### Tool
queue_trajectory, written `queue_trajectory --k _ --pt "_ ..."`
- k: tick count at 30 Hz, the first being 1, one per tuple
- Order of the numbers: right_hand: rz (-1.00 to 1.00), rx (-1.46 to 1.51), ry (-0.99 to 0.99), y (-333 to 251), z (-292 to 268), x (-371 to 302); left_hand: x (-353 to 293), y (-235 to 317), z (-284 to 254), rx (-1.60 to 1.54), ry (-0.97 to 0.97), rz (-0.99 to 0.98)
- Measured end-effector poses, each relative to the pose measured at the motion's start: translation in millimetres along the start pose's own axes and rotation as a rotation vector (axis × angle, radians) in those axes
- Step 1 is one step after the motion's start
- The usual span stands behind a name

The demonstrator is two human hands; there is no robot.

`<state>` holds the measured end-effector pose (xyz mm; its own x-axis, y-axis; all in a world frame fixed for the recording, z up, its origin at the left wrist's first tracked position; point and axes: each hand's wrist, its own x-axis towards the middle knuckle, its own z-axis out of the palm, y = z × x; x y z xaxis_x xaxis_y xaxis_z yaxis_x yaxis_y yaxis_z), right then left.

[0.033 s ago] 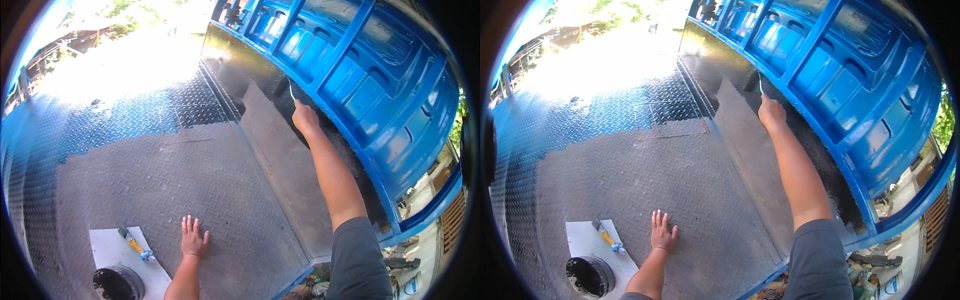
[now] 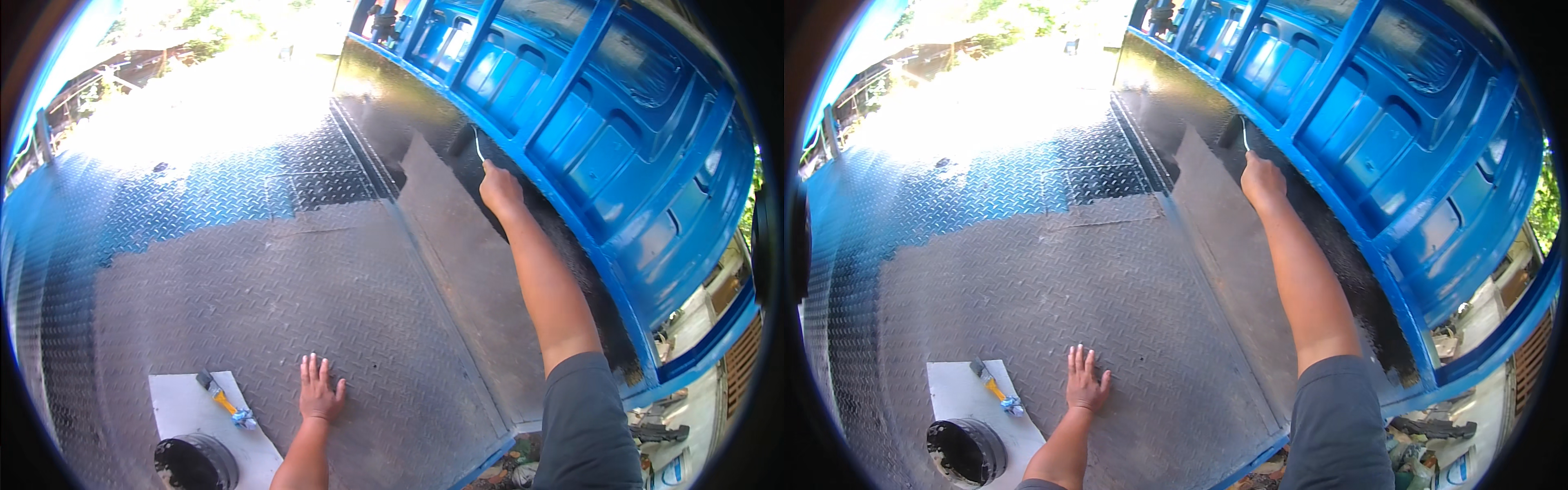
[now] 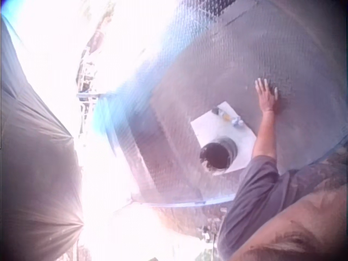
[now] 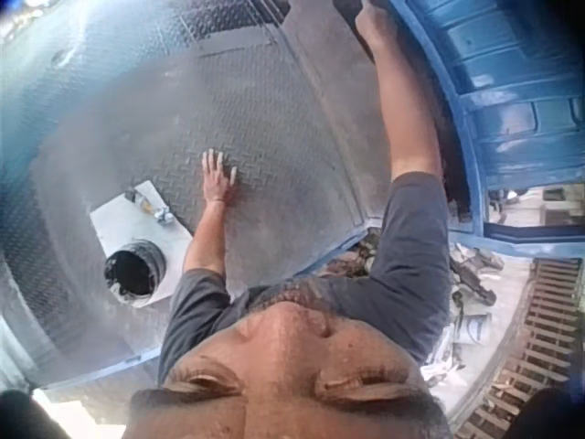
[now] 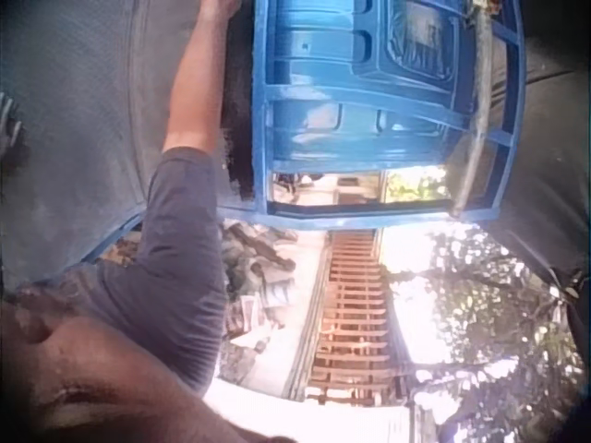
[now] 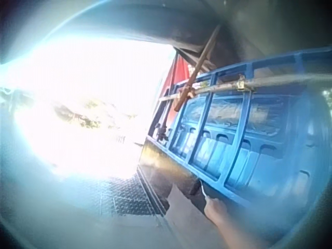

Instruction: The person paints the floor of a blue truck bed with black paint. They use a small roller for the main surface and a brush for the edges, repeatedly dipping the tools into a paint can placed on a white sheet.

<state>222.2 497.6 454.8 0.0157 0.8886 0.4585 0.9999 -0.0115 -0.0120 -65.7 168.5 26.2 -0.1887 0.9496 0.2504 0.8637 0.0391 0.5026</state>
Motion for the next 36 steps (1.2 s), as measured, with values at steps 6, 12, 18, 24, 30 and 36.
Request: queue_trajectory --k 6,12,18,24,30,36 --pt "-0.01 0.052 -0.017 -37.7 40.8 79.0 2.2 -1.5 -0.1 0.044 -0.017 -0.001" --pt "-0.033 0.114 0.031 -65.6 83.1 148.4 3.2 -4.5 2.8 0.133 -0.025 0.031" --pt "0.043 0.235 0.061 -90.8 107.9 191.9 1.0 -5.5 2.4 0.138 -0.035 0.024" --pt "0.043 0.204 0.033 -66.6 100.3 195.4 3.3 1.2 -0.2 0.101 -0.038 0.007" --pt "-0.027 0.07 0.02 -39.9 45.6 112.5 5.5 3.1 -3.4 0.031 -0.03 -0.014" --pt "-0.015 0.006 -0.014 -7.6 3.8 31.6 2.3 4.1 -7.7 0.01 -0.052 -0.02"
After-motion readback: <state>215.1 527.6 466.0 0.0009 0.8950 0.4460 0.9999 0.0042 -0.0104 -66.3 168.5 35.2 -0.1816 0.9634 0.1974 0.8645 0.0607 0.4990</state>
